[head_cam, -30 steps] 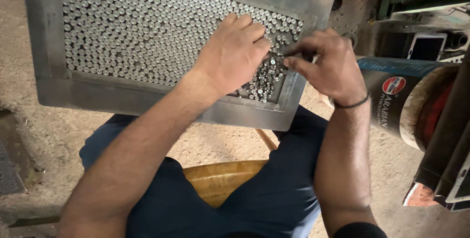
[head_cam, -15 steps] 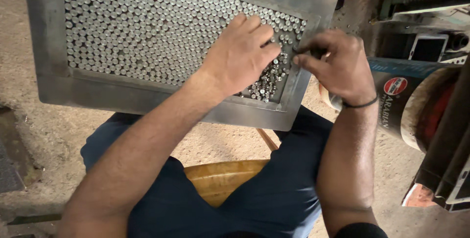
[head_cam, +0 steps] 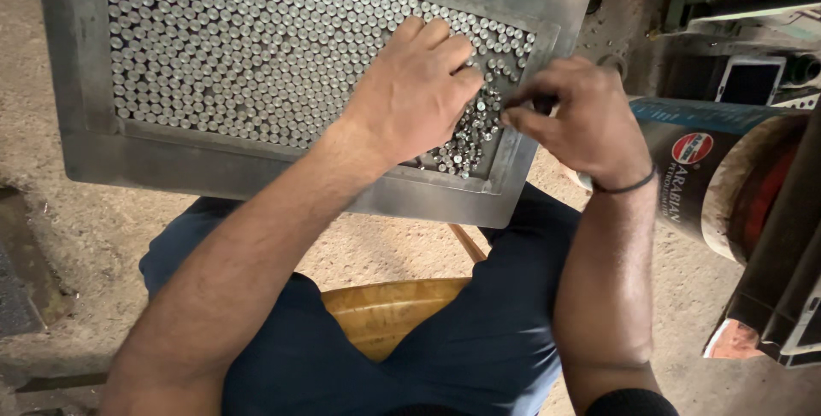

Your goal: The person sits on a chair with a metal tray on their lap and places small round metal caps one at a time into the tray's grid, filling empty cells row by row. They occasionally tilt or reposition the tray and continue placing caps until the grid is mostly filled.

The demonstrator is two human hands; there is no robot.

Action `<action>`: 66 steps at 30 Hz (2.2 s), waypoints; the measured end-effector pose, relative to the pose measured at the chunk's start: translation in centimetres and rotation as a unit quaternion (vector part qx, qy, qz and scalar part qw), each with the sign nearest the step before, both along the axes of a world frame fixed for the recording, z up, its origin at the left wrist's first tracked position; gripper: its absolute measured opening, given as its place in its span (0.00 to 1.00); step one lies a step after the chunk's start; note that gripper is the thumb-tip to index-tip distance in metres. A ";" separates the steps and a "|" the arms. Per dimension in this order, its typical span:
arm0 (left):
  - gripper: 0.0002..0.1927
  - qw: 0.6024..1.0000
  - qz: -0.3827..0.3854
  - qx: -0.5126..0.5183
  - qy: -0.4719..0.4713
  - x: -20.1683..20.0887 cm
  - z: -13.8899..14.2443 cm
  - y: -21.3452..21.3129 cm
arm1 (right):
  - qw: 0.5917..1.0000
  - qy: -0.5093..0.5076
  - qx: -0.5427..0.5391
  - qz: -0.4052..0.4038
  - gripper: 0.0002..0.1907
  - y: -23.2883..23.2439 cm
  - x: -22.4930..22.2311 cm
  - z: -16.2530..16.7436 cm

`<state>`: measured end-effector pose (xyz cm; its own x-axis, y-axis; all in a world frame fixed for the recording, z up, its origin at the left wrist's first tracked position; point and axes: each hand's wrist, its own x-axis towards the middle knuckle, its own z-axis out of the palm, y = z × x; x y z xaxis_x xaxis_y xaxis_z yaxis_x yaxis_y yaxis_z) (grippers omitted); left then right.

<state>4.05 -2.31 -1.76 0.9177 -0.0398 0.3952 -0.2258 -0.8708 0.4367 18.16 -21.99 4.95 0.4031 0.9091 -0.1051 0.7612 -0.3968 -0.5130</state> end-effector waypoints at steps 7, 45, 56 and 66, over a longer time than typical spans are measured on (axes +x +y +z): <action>0.03 1.000 -0.008 -0.001 -0.010 0.3 0.5 -0.9 | 0.997 0.021 0.021 -0.074 0.08 0.5 -0.2 0.1; 0.08 0.998 0.034 -0.041 -0.030 0.1 0.2 0.2 | 0.992 -0.075 0.031 -0.095 0.03 1.7 -1.2 -0.7; 0.04 0.999 0.025 0.021 -0.025 -0.2 -0.1 -0.6 | 0.995 -0.065 0.058 -0.053 0.07 1.8 -1.5 -0.6; 0.04 0.999 0.011 -0.030 0.007 -0.1 -0.2 -0.3 | 0.994 -0.055 0.058 -0.079 0.04 1.9 -1.5 -0.3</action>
<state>4.00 -2.64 -1.94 0.9235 0.0044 0.3835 -0.2000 -0.8476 0.4915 16.61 -20.07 4.69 0.5446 0.8372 0.0497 0.7483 -0.4584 -0.4794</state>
